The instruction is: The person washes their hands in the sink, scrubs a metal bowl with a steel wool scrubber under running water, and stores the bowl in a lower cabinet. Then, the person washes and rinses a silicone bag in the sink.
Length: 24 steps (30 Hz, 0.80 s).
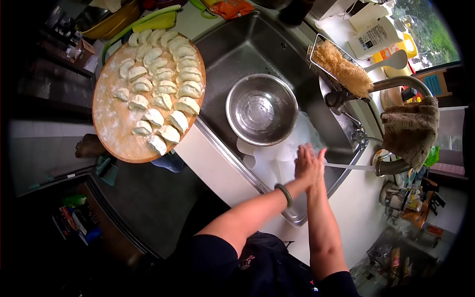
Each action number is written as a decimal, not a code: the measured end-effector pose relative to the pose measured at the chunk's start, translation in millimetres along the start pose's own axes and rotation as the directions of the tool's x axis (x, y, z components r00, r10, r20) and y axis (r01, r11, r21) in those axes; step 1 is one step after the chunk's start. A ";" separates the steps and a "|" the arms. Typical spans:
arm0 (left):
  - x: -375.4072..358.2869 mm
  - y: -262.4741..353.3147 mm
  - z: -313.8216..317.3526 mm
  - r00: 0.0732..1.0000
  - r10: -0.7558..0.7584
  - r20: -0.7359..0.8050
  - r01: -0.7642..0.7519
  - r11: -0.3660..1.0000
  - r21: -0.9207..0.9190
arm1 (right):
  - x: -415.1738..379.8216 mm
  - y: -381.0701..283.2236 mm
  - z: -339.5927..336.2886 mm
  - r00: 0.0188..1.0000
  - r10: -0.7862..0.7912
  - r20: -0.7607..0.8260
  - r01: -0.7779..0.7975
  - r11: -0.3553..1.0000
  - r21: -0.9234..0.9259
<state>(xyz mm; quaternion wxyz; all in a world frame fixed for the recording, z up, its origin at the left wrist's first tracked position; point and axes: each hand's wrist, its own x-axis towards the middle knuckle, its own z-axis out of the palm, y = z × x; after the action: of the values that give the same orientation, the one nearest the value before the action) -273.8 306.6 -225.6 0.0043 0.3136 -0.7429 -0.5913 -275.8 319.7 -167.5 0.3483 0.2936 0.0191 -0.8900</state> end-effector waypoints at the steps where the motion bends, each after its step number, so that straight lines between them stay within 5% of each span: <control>1: -15.9 23.3 -23.6 0.999 0.031 0.020 -0.031 0.999 0.014 | 0.4 2.0 6.7 0.967 -0.255 -0.025 0.158 0.670 -0.725; 5: 10.7 25.0 -37.3 0.994 -0.038 0.107 0.038 0.999 0.000 | 0.7 11.1 13.1 0.963 -0.261 -0.059 0.154 0.719 -0.678; 6: 22.7 22.2 -26.0 0.975 -0.169 -0.144 0.177 0.983 0.040 | -9.7 35.9 41.6 0.981 -0.191 -0.019 0.128 0.722 -0.680; 8: 42.6 19.9 -57.8 0.930 -0.363 0.058 0.354 0.842 -0.406 | -14.1 42.8 51.5 0.990 -0.115 0.076 0.138 0.788 -0.600; 10: 40.1 15.4 -53.7 0.942 -0.333 -0.028 0.291 0.859 -0.421 | -11.3 29.0 36.0 0.984 -0.136 0.115 0.177 0.816 -0.551; 12: 26.0 20.9 -66.9 0.948 -0.081 0.307 0.314 0.379 -0.870 | -9.9 22.1 28.6 0.978 -0.154 0.143 0.206 0.844 -0.495; 13: 16.7 29.1 -76.1 0.948 -0.099 0.302 0.313 0.462 -0.830 | -9.7 21.2 27.3 0.976 -0.173 0.136 0.217 0.856 -0.470; 16: 13.2 12.8 -74.1 0.947 -0.091 0.309 0.320 0.366 -0.874 | -9.2 18.3 12.6 0.977 -0.186 0.102 0.212 0.853 -0.477; 18: 18.5 9.7 -69.5 0.970 -0.088 0.228 0.243 0.441 -0.864 | -9.5 25.4 18.9 0.981 -0.177 0.082 0.194 0.836 -0.513; 20: 24.4 5.9 -71.4 0.956 -0.183 0.228 0.289 0.695 -0.658 | -14.0 32.9 24.7 0.982 -0.171 0.082 0.186 0.785 -0.591; 24: 34.9 12.5 -85.2 0.836 -0.380 0.396 0.549 0.556 -0.624 | -17.8 24.7 15.4 0.989 -0.128 0.079 0.149 0.768 -0.622</control>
<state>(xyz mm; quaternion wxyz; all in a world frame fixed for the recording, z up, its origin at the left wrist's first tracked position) -275.4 216.8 -201.7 -0.1115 0.4057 -0.3373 -0.8421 -257.6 308.2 -141.0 0.3598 0.1446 0.3297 -0.8608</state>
